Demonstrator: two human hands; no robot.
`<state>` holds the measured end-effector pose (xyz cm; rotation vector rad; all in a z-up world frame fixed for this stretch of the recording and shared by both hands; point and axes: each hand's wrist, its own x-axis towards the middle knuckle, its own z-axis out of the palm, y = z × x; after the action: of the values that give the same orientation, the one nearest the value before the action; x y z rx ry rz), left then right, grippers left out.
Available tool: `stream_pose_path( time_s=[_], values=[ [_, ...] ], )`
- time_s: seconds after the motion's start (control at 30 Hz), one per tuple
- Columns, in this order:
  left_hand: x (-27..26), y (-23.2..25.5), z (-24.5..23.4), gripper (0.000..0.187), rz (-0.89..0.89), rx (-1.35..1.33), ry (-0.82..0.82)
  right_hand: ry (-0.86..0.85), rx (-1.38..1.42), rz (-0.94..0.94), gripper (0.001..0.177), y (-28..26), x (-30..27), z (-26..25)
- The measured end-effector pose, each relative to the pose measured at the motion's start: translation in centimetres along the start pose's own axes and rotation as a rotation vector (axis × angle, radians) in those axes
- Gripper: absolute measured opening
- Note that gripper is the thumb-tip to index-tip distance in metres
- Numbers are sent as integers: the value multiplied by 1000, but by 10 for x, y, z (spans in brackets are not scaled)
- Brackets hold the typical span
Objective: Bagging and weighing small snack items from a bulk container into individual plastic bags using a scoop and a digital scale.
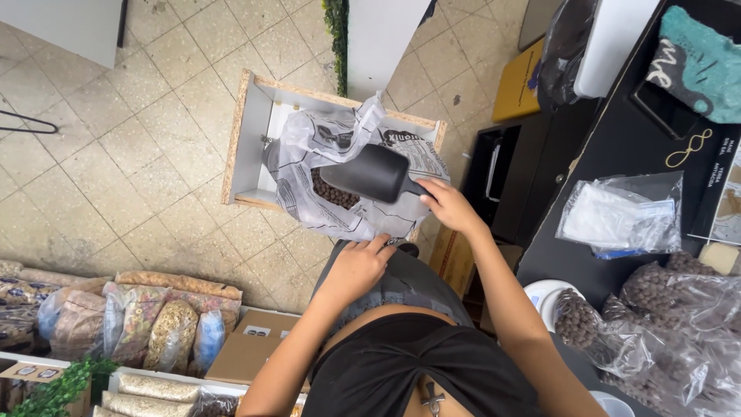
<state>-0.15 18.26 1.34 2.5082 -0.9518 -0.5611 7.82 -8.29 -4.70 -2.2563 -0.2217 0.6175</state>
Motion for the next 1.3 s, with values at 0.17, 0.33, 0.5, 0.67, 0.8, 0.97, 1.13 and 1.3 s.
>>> stream_pose_path(
  time_s=[0.17, 0.33, 0.5, 0.67, 0.8, 0.97, 1.13, 1.3],
  values=[
    [0, 3, -7, 39, -2, 10, -26, 105, 81, 19, 39, 33, -33, 24],
    [2, 5, -2, 38, 6, 29, -35, 156, 109, 53, 40, 44, -53, 35],
    [3, 1, 8, 39, 4, 36, -36, 198, 148, 100, 40, 42, -68, 32],
    [6, -1, 2, 39, 15, 13, -78, 247, 185, 56, 36, 40, -94, 26],
    [12, 6, -21, 39, -8, -31, -114, 371, 214, 56, 31, 33, -130, 18],
    [32, 19, -32, 42, 52, 26, -153, 605, 192, 86, 32, 13, -192, -2],
    [66, 37, -25, 41, 216, 121, -182, 843, 163, 202, 27, -1, -282, -9],
    [105, 70, -6, 37, 416, 120, -288, 1032, 85, 392, 32, -30, -383, -8]
  ],
)
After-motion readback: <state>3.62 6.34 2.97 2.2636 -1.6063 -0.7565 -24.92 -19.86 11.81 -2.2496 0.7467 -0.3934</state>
